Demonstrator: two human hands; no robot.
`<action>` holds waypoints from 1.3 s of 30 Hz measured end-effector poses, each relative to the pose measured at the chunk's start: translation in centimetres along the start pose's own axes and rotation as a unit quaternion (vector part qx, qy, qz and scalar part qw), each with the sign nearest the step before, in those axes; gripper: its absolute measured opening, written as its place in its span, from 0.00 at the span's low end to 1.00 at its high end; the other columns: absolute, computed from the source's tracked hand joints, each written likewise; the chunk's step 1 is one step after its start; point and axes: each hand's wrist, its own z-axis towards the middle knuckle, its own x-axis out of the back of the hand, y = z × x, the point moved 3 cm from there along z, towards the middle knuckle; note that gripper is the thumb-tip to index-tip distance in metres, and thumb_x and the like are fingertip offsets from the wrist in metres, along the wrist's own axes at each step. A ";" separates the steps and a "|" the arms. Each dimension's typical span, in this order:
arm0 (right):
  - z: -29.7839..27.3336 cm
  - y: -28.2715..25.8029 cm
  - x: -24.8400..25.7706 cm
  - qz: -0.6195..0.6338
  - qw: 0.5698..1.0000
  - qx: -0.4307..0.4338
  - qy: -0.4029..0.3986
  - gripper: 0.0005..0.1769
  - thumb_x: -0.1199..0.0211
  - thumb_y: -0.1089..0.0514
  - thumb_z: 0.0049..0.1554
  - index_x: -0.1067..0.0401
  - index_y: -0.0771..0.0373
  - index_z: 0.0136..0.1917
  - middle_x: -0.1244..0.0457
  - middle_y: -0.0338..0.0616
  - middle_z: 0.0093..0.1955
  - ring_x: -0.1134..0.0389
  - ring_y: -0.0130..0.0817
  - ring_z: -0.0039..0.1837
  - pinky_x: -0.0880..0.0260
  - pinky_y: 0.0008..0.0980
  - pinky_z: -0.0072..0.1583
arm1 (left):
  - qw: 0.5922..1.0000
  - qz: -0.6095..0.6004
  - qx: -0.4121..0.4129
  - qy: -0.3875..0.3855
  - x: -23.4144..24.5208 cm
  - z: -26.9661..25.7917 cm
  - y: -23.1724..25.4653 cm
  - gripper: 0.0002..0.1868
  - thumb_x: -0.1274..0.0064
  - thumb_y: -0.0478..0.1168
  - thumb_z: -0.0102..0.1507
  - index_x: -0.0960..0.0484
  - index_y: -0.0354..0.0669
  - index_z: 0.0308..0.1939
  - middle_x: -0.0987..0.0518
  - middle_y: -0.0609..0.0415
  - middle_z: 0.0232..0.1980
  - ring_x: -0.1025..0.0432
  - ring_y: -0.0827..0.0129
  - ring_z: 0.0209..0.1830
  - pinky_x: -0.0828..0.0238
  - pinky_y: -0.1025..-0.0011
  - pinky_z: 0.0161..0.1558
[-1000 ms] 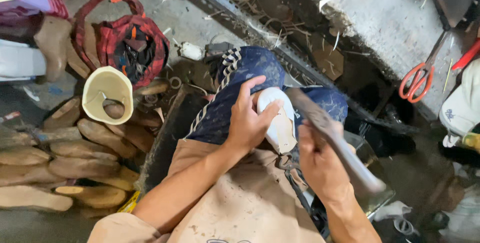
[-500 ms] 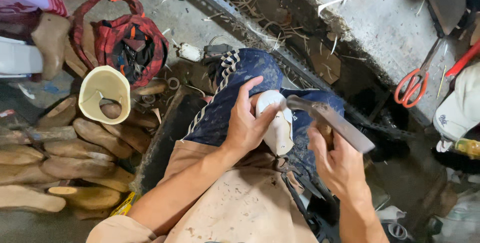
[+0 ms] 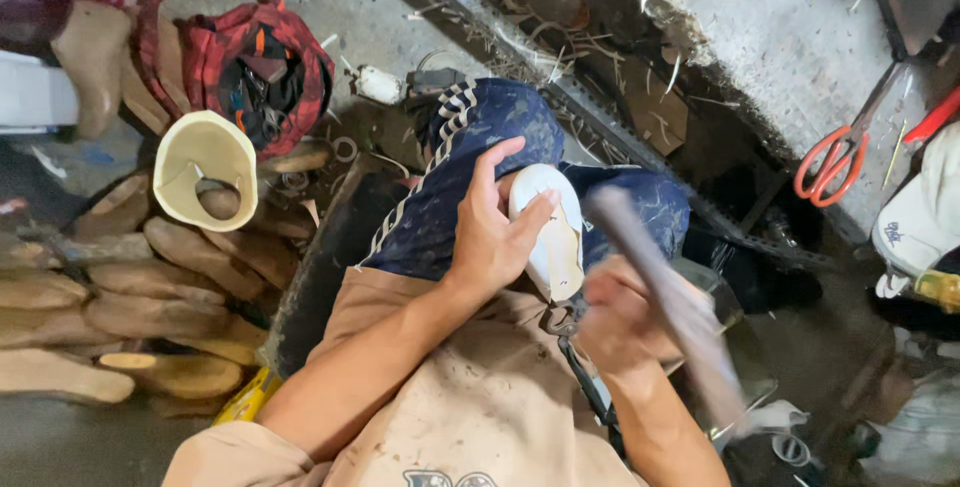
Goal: The person uses pincers to pull leather over a shoe last and taps it with a hammer to shape the shoe, handling various shoe components in a workshop.
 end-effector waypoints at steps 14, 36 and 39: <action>1.4 -4.0 3.1 0.072 0.985 -0.009 0.157 0.14 0.51 0.61 0.65 0.29 0.65 0.41 0.37 0.45 0.29 0.38 0.36 0.29 0.32 0.35 0.41 | 1.000 0.003 -0.002 -0.013 0.4 0.1 -0.5 0.39 0.41 0.50 0.56 0.34 0.53 0.71 0.14 0.49 0.54 0.21 0.52 0.57 0.25 0.57 0.57; -3.6 1.9 7.2 0.104 0.928 -0.083 0.349 0.06 0.47 0.66 0.67 0.32 0.73 0.54 0.43 0.42 0.24 0.41 0.32 0.29 0.35 0.31 0.43 | 0.916 0.060 -0.238 -0.317 -0.9 -5.7 8.0 0.40 0.42 0.45 0.59 0.36 0.51 0.76 0.15 0.57 0.55 0.20 0.60 0.54 0.27 0.62 0.59; -6.6 5.3 7.0 0.185 0.944 -0.119 0.245 0.10 0.50 0.62 0.68 0.34 0.71 0.58 0.43 0.40 0.25 0.46 0.26 0.29 0.41 0.24 0.39 | 0.887 0.125 -0.286 -0.341 -2.2 -6.3 5.7 0.46 0.42 0.51 0.58 0.40 0.46 0.77 0.16 0.58 0.55 0.21 0.55 0.52 0.28 0.59 0.58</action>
